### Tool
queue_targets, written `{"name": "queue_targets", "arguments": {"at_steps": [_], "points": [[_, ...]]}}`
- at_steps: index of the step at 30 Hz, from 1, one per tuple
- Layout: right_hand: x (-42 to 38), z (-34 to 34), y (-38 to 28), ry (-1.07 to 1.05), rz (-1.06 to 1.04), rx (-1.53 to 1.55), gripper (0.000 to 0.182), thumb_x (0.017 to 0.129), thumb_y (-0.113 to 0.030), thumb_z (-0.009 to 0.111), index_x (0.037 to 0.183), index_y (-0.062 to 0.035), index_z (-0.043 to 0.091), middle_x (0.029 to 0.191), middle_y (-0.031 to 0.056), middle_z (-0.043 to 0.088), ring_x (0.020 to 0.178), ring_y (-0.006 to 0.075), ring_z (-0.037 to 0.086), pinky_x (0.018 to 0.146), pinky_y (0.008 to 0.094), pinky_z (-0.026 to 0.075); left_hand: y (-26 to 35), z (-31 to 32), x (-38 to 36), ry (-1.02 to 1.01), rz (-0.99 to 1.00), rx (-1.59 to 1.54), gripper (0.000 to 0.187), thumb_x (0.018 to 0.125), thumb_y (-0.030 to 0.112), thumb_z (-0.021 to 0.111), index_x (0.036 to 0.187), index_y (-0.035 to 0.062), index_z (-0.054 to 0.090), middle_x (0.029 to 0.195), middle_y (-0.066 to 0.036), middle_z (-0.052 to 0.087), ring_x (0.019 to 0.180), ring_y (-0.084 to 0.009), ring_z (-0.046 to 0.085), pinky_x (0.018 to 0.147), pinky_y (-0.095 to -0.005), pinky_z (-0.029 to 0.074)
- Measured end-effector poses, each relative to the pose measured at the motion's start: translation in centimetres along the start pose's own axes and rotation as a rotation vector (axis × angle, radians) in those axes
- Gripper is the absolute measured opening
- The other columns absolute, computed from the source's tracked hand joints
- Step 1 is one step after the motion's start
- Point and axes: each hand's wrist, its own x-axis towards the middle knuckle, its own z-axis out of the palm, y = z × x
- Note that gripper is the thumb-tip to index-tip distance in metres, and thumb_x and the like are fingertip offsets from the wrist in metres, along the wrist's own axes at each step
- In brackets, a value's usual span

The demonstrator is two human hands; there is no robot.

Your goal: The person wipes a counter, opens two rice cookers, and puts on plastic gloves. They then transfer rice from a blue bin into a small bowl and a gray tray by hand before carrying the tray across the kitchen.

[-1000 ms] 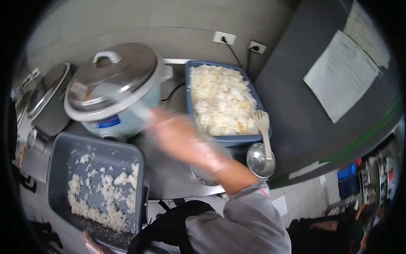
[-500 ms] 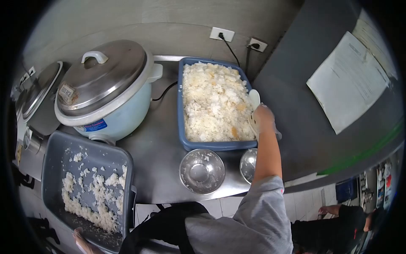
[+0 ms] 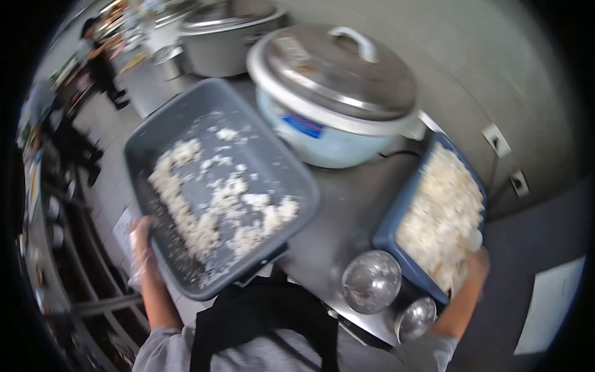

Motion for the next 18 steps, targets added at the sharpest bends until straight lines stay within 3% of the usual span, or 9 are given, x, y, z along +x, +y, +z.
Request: {"name": "queue_targets", "arguments": {"at_steps": [2,6,8,10,12,13,15,17,18], "points": [[0.5,-3.3,-2.4,0.124,0.058,-0.109,0.04,0.084,-0.027,0.057,0.111,0.0021,0.059,0.118,0.0233,0.057,0.112,0.0366,0.053,0.094,0.0432,0.043,2.9,2.6,-1.5,-0.016,-0.009,-0.045,0.06,0.087,0.016,0.06,0.134,-0.0012,0.025,0.094,-0.012,0.063,0.086,-0.0195,0.059,0.082,-0.0338,0.047],[-5.2,-12.1,-12.1,0.617,-0.508,0.337,0.032,0.092,-0.019,0.049,0.116,0.0009,0.057,0.119,0.0197,0.057,0.112,0.0335,0.054,0.095,0.0411,0.042,9.0,7.4,-2.9,0.072,-0.225,-0.009,0.027,0.074,0.004,0.053,0.1,-0.0006,0.055,0.075,-0.006,0.059,0.06,-0.0149,0.055,0.056,-0.0266,0.048],[-14.1,-16.6,-23.0,0.253,-0.683,0.897,0.029,0.093,-0.016,0.048,0.115,-0.0008,0.059,0.113,0.0175,0.059,0.109,0.0309,0.055,0.096,0.0378,0.042,8.6,6.6,-2.1,0.028,-0.27,0.02,0.026,0.073,0.003,0.053,0.098,-0.0005,0.056,0.071,-0.005,0.058,0.057,-0.0146,0.055,0.056,-0.0259,0.048],[-21.3,-17.8,-33.1,0.04,-1.021,0.81,0.023,0.093,-0.014,0.05,0.111,-0.0028,0.06,0.111,0.0141,0.06,0.106,0.0294,0.056,0.094,0.0356,0.044,8.8,6.3,-1.8,-0.022,-0.277,0.019,0.026,0.071,0.001,0.053,0.096,-0.0011,0.057,0.073,-0.005,0.06,0.057,-0.0135,0.055,0.057,-0.0246,0.047],[-22.1,-11.9,-44.0,0.09,-1.578,0.961,0.027,0.092,-0.02,0.055,0.114,-0.0054,0.059,0.118,0.0158,0.058,0.111,0.0335,0.054,0.097,0.0412,0.041,7.1,4.9,-0.5,-0.107,-0.249,0.071,0.025,0.071,0.0,0.053,0.095,-0.0014,0.058,0.075,-0.005,0.061,0.059,-0.0124,0.056,0.057,-0.0239,0.047],[-22.7,-9.5,-49.0,-0.029,-1.568,0.815,0.04,0.094,-0.033,0.05,0.127,-0.0096,0.052,0.13,0.0163,0.048,0.127,0.0324,0.039,0.105,0.0418,0.033,6.8,4.5,-0.1,-0.132,-0.242,0.075,0.026,0.07,0.0,0.054,0.096,-0.0016,0.058,0.076,-0.005,0.061,0.06,-0.0119,0.056,0.057,-0.0237,0.047],[-23.2,-3.7,-58.7,-0.124,-1.235,0.781,0.055,0.089,-0.042,0.056,0.132,-0.0098,0.047,0.133,0.021,0.046,0.126,0.0355,0.041,0.105,0.0432,0.032,6.0,3.9,0.5,-0.184,-0.229,0.081,0.028,0.07,-0.002,0.055,0.098,-0.002,0.059,0.078,-0.004,0.062,0.061,-0.0108,0.056,0.057,-0.0232,0.046],[-23.6,1.4,-66.2,0.242,-0.877,0.849,0.055,0.085,-0.046,0.059,0.125,-0.0073,0.054,0.124,0.0212,0.054,0.119,0.0364,0.047,0.102,0.043,0.036,6.0,4.0,0.4,-0.223,-0.23,0.061,0.027,0.068,-0.001,0.056,0.095,-0.0016,0.06,0.078,-0.004,0.063,0.062,-0.011,0.057,0.058,-0.0237,0.047],[-24.3,1.0,-68.3,0.211,-0.858,0.92,0.054,0.084,-0.046,0.06,0.12,-0.0063,0.057,0.12,0.0208,0.057,0.116,0.0364,0.05,0.1,0.0433,0.037,6.4,4.1,0.6,-0.239,-0.229,0.053,0.027,0.068,-0.001,0.056,0.094,-0.0014,0.061,0.078,-0.004,0.064,0.062,-0.0112,0.058,0.058,-0.0239,0.047]]}}
